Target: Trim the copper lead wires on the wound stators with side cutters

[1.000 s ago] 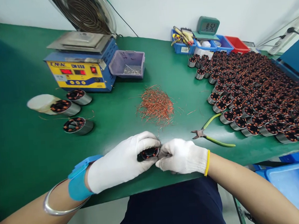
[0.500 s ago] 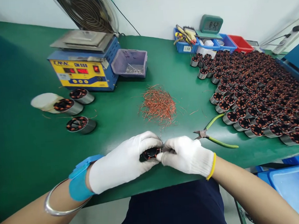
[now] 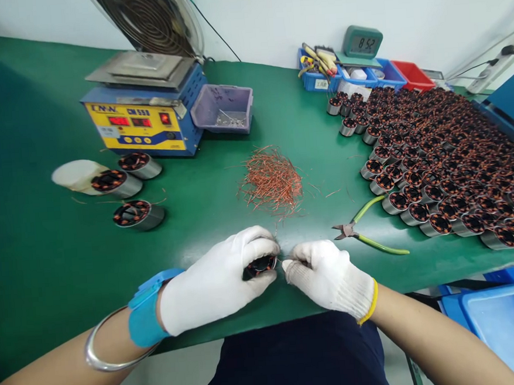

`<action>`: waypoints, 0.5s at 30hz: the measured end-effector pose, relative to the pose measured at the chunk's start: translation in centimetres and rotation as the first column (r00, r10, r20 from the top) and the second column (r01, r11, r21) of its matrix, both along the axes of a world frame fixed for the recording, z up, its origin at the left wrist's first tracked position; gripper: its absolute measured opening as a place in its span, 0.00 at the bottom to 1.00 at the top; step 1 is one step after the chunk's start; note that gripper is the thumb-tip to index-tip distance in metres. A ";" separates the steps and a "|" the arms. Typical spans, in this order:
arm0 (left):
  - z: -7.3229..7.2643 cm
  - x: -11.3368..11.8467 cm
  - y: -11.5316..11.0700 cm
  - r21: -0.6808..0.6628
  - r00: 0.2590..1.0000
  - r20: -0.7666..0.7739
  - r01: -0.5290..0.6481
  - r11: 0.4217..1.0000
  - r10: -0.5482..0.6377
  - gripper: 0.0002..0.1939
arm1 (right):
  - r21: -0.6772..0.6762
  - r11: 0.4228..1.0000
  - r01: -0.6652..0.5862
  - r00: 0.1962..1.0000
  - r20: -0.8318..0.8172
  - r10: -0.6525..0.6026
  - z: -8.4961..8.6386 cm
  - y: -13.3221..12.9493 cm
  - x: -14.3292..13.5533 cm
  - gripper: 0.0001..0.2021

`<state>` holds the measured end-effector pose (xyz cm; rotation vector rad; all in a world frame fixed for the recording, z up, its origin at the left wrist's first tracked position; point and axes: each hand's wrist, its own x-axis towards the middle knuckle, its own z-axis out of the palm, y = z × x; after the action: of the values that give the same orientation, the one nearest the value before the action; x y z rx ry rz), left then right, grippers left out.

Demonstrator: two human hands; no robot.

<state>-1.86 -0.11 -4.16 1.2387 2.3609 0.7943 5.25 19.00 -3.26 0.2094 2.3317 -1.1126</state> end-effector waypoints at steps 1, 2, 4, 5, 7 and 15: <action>-0.1 0.1 0.0 0.010 1.000 -0.006 -0.002 1.000 0.002 0.08 | -0.034 0.999 0.008 1.000 0.004 -0.008 0.1 0.0 -0.2 0.13; -0.1 0.2 0.0 0.020 1.000 -0.007 -0.001 1.000 0.002 0.08 | -0.063 0.998 0.009 1.000 0.001 -0.009 0.1 -0.1 -0.4 0.12; -0.2 0.2 0.0 0.031 1.000 -0.004 -0.001 1.000 0.002 0.08 | -0.078 0.997 0.000 1.000 -0.020 -0.002 0.0 -0.3 -0.7 0.11; -0.2 0.2 0.1 0.031 1.000 -0.003 -0.004 0.999 0.004 0.08 | -0.065 0.998 -0.003 0.999 -0.034 0.000 -0.1 -0.4 -0.7 0.12; -0.3 0.2 0.1 0.023 1.000 -0.005 -0.015 1.000 0.015 0.07 | -0.026 1.000 0.007 0.998 -0.068 -0.009 -0.5 -0.5 -0.4 0.15; -0.9 0.8 0.4 0.043 0.993 -0.118 0.006 0.999 -0.001 0.07 | 0.007 0.999 0.053 0.997 -0.056 -0.052 -1.5 0.0 1.0 0.17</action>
<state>-1.11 0.27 -5.04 1.3417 2.4457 0.7955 6.26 19.02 -4.71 0.2474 2.3933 -1.1476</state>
